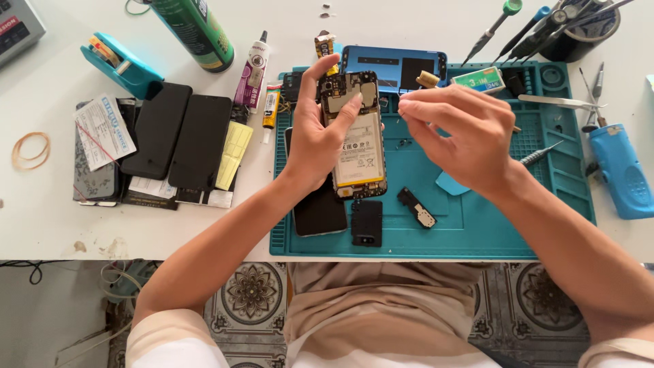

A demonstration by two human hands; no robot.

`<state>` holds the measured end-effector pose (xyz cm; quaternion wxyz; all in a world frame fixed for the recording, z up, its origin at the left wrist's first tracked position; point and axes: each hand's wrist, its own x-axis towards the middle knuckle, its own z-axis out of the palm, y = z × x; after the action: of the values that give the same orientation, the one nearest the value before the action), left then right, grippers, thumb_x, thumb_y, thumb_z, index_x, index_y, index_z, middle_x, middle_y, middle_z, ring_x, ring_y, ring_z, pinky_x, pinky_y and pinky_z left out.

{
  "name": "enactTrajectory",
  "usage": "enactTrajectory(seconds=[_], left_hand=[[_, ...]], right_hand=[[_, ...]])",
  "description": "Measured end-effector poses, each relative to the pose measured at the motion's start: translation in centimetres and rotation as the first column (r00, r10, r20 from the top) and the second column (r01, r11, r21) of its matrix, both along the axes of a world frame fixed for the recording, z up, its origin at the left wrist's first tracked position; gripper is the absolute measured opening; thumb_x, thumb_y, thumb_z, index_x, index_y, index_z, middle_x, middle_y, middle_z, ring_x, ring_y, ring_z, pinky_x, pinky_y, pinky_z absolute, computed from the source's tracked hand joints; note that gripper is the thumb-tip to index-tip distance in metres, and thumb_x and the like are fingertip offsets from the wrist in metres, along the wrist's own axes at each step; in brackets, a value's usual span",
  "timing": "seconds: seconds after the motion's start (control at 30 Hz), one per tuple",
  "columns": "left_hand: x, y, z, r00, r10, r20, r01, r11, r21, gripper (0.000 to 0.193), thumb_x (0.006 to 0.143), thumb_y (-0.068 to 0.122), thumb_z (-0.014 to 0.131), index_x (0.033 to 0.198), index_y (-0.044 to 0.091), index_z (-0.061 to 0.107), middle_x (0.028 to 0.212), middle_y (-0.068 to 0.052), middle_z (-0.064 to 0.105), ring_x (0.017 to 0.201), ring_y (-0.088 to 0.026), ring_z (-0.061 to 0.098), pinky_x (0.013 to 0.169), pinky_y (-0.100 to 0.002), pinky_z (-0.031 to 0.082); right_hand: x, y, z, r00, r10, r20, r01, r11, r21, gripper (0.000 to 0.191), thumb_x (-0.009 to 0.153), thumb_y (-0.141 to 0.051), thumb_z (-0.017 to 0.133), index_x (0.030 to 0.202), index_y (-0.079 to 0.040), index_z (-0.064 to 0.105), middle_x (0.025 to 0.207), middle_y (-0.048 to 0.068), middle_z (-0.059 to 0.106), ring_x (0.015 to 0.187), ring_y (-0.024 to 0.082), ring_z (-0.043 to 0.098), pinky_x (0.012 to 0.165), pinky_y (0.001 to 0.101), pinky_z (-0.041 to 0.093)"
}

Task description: The person repairs a smartphone on a teal repair mat. They use a spudger and screwdriver to pry open the phone's midframe, disconnect and lift out the battery, handle small internal components and flex cables, then set the opened phone down and pick up a screwdriver to work on other small parts.

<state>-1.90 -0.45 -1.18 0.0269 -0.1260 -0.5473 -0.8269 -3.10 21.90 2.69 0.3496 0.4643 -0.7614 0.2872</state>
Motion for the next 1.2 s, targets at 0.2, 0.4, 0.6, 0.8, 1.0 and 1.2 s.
enactTrajectory(seconds=[0.2,0.4,0.6,0.8,1.0,1.2], left_hand=[[-0.1,0.1,-0.6,0.998,-0.042,0.049,0.039,0.997,0.059,0.032,0.107,0.005,0.057,0.139,0.007,0.054,0.106,-0.008,0.072,0.084,-0.019,0.077,0.073,-0.035,0.065],[-0.8,0.2,-1.7,0.993,-0.077,0.084,0.067,0.991,0.118,0.025,0.111,0.013,0.057,0.133,0.004,0.067,0.111,-0.007,0.072,0.093,-0.015,0.072,0.083,-0.031,0.062],[-0.9,0.3,-1.9,0.999,0.036,0.036,-0.038,0.997,0.061,0.036,0.105,0.011,0.067,0.14,0.008,0.061,0.112,-0.005,0.071,0.096,-0.009,0.068,0.083,-0.028,0.06],[-1.2,-0.3,-1.5,0.986,0.138,-0.098,-0.137,0.99,0.019,0.067,0.101,0.001,0.073,0.159,0.013,0.042,0.121,-0.006,0.069,0.106,-0.01,0.068,0.095,-0.03,0.061],[-1.0,-0.8,-0.8,0.985,0.14,-0.104,-0.129,0.986,0.106,0.078,0.099,-0.003,0.071,0.164,0.016,0.031,0.115,-0.008,0.07,0.099,-0.017,0.074,0.09,-0.036,0.066],[-1.1,-1.0,-0.4,0.978,0.172,-0.116,-0.166,0.984,0.065,0.07,0.099,-0.004,0.072,0.159,0.012,0.039,0.113,-0.008,0.071,0.098,-0.019,0.076,0.09,-0.038,0.067]], right_hand=[[0.9,-0.4,0.8,0.997,-0.029,-0.071,0.023,0.997,-0.078,0.02,0.1,0.007,0.084,0.114,-0.002,0.073,0.116,0.012,0.077,0.095,0.023,0.079,0.077,0.0288,0.063],[1.6,-1.4,1.2,0.994,0.008,-0.108,-0.012,0.999,-0.041,0.023,0.083,0.009,0.083,0.1,0.001,0.069,0.102,0.017,0.075,0.083,0.028,0.076,0.072,0.0349,0.063],[1.3,-1.5,-0.3,0.993,0.101,0.067,-0.105,0.992,0.065,0.025,0.087,0.002,0.086,0.104,-0.002,0.068,0.113,0.013,0.075,0.095,0.027,0.075,0.081,0.0334,0.062],[1.1,-1.8,-1.0,0.97,0.172,0.172,-0.2,0.966,0.162,0.024,0.084,0.0,0.084,0.103,-0.003,0.07,0.118,0.009,0.073,0.105,0.027,0.073,0.088,0.0349,0.063],[1.4,-2.0,-0.7,0.979,0.115,0.169,-0.145,0.973,0.181,0.027,0.084,-0.002,0.083,0.107,-0.011,0.074,0.12,0.008,0.069,0.098,0.025,0.067,0.08,0.0338,0.059],[1.3,-1.6,-0.3,0.981,0.07,0.18,-0.111,0.967,0.23,0.026,0.085,-0.004,0.085,0.109,-0.012,0.077,0.104,0.003,0.066,0.086,0.021,0.063,0.072,0.0341,0.055]])
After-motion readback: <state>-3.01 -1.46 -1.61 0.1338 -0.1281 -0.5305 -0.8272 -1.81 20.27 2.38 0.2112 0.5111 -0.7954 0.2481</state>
